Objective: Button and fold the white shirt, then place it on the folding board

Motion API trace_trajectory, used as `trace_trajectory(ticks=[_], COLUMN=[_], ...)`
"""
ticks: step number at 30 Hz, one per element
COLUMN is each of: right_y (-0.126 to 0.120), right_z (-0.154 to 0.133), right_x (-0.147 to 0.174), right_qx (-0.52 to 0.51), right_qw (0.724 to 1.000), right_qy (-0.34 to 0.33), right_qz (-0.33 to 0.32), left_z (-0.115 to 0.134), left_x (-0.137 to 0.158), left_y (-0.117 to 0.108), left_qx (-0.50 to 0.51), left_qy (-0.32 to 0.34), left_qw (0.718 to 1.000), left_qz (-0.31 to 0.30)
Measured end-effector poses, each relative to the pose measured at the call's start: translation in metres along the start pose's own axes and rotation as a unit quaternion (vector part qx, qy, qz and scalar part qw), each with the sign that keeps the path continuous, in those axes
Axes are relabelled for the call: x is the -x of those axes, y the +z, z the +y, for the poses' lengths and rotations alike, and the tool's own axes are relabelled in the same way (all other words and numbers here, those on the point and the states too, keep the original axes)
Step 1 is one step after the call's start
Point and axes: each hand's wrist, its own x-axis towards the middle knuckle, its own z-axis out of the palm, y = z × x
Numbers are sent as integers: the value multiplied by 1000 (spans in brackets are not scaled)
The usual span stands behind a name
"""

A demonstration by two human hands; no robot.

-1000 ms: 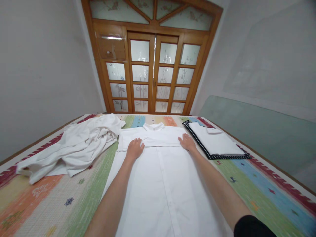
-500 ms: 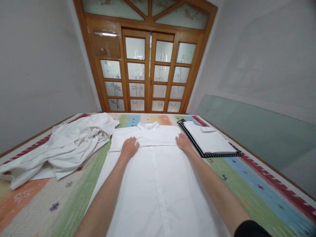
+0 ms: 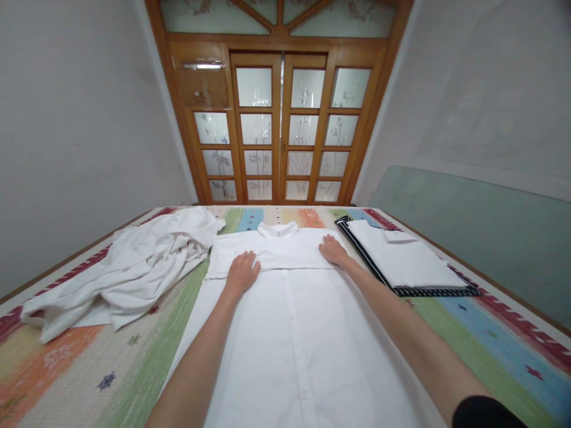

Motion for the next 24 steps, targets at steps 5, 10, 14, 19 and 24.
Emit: trace_trajectory(ticks=[5, 10, 14, 19, 24], right_y=[6, 10, 8, 5, 11], right_z=[-6, -1, 1, 3, 5], right_x=[-22, -28, -26, -23, -25], right_qx=[-65, -92, -99, -100, -100], right_qw=[996, 991, 988, 986, 984], right_qy=[54, 99, 116, 131, 147], right_qz=[-18, -10, -13, -18, -11], left_z=[-1, 0, 0, 1, 2], left_x=[0, 0, 0, 1, 2], left_y=[1, 2, 3, 2, 0], left_qx=[5, 2, -1, -8, -12], left_qy=[-2, -5, -1, -5, -2], left_qw=[1000, 1000, 1000, 1000, 1000], left_qz=[2, -6, -4, -14, -23])
